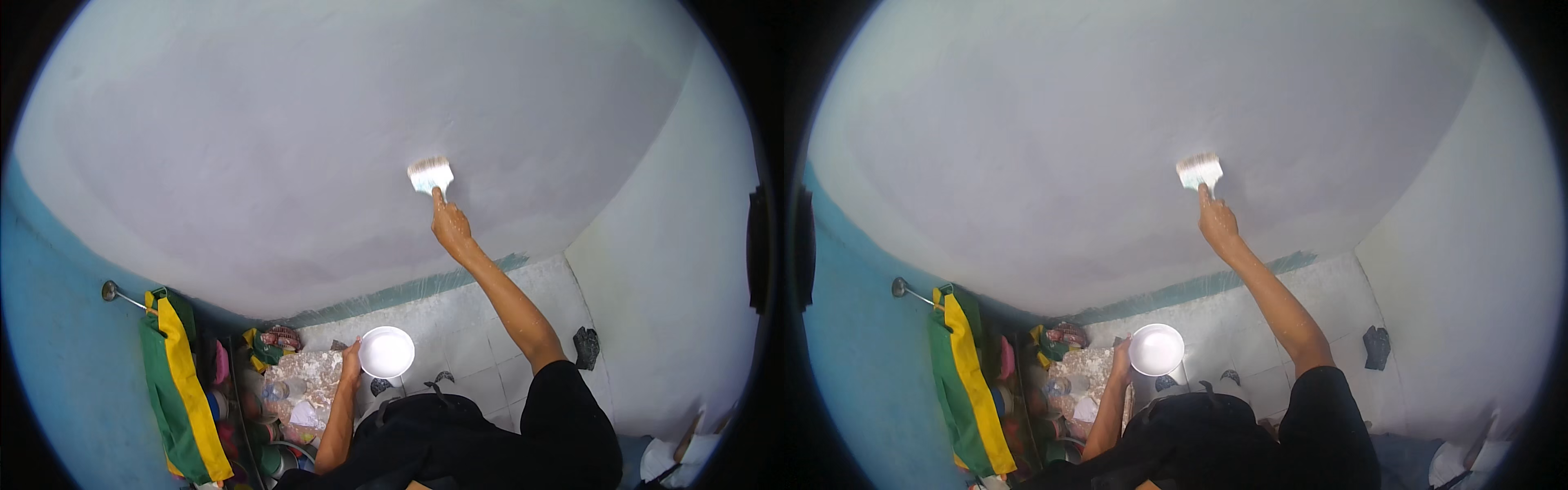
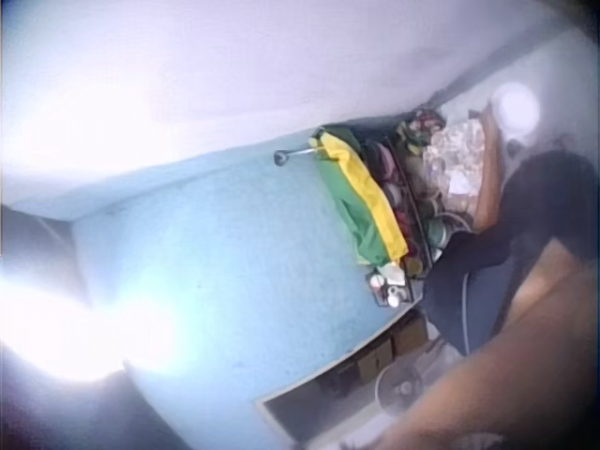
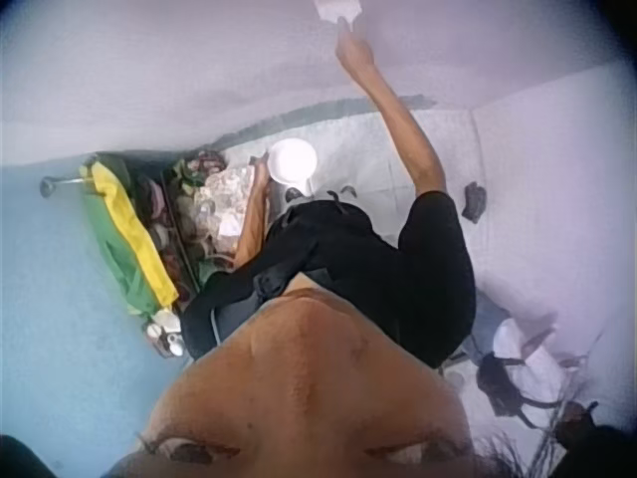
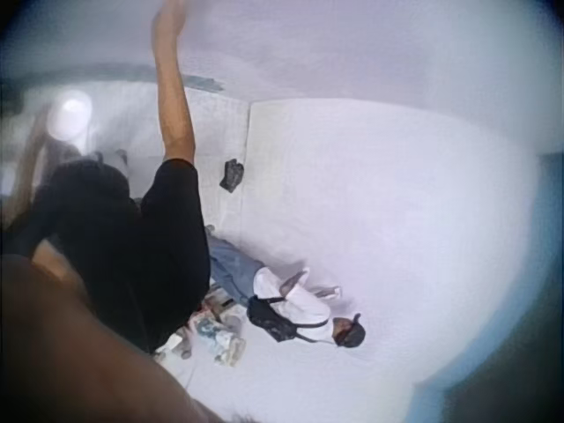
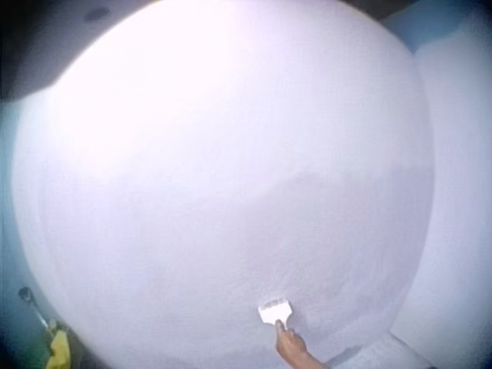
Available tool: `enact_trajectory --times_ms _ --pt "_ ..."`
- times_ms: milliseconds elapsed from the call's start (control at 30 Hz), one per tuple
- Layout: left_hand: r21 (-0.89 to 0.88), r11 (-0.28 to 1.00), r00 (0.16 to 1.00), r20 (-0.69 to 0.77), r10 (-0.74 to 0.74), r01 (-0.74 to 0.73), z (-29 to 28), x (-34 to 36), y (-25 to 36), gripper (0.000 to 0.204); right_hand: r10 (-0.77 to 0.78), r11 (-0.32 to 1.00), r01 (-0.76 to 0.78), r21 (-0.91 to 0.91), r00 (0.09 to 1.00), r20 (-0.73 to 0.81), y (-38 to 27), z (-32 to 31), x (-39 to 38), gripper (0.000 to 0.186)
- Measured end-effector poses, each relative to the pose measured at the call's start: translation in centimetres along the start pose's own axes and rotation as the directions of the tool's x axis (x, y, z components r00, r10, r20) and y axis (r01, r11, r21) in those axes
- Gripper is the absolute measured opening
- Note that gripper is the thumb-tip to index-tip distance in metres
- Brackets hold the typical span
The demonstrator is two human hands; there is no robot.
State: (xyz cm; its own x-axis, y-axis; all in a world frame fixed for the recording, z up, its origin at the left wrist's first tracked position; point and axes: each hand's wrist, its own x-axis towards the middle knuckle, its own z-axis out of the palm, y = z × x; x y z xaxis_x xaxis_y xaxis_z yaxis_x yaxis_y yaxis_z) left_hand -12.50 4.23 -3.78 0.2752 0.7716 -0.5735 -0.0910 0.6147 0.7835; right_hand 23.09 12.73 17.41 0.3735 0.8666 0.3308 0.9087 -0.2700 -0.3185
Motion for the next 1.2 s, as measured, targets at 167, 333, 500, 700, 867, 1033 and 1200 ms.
enact_trajectory --times_ms 167,333,500,700,867,1033,1200 --pt "-0.034 0.999 0.999 0.032 -0.030 0.031 -0.4 1.0 0.3 0.042 0.058 0.998 -0.061 0.016 0.991 0.122 1.5 3.0 1.5 0.053" --pt "-0.009 1.000 0.999 0.021 -0.026 0.027 -0.8 0.8 1.1 0.044 -0.118 0.992 0.122 -0.036 0.988 0.100 0.4 -6.7 10.2 0.032" --pt "-0.037 0.999 1.000 0.015 0.019 -0.018 -1.5 1.3 2.0 0.044 -0.073 0.989 0.098 -0.111 0.974 0.213 -9.0 -24.6 15.8 0.027" --pt "-0.085 0.996 1.000 -0.007 0.029 -0.029 -2.7 1.8 1.6 0.042 0.036 0.985 -0.060 -0.164 0.989 -0.145 -16.7 -38.9 14.9 0.036" --pt "-0.113 0.993 0.997 -0.068 0.030 -0.038 -3.2 0.7 1.2 0.041 -0.159 0.972 0.058 -0.229 0.876 -0.454 -14.1 -40.0 15.1 0.037" --pt "-0.041 0.999 0.999 -0.047 -0.022 0.020 -2.9 0.0 1.4 0.042 -0.210 0.975 0.128 -0.180 0.788 -0.579 -7.5 -29.0 15.8 0.035" --pt "-0.043 0.999 0.999 -0.039 -0.004 0.003 -1.5 0.7 1.1 0.041 -0.013 1.000 0.007 -0.017 0.931 -0.365 -3.7 -16.9 11.1 0.046"
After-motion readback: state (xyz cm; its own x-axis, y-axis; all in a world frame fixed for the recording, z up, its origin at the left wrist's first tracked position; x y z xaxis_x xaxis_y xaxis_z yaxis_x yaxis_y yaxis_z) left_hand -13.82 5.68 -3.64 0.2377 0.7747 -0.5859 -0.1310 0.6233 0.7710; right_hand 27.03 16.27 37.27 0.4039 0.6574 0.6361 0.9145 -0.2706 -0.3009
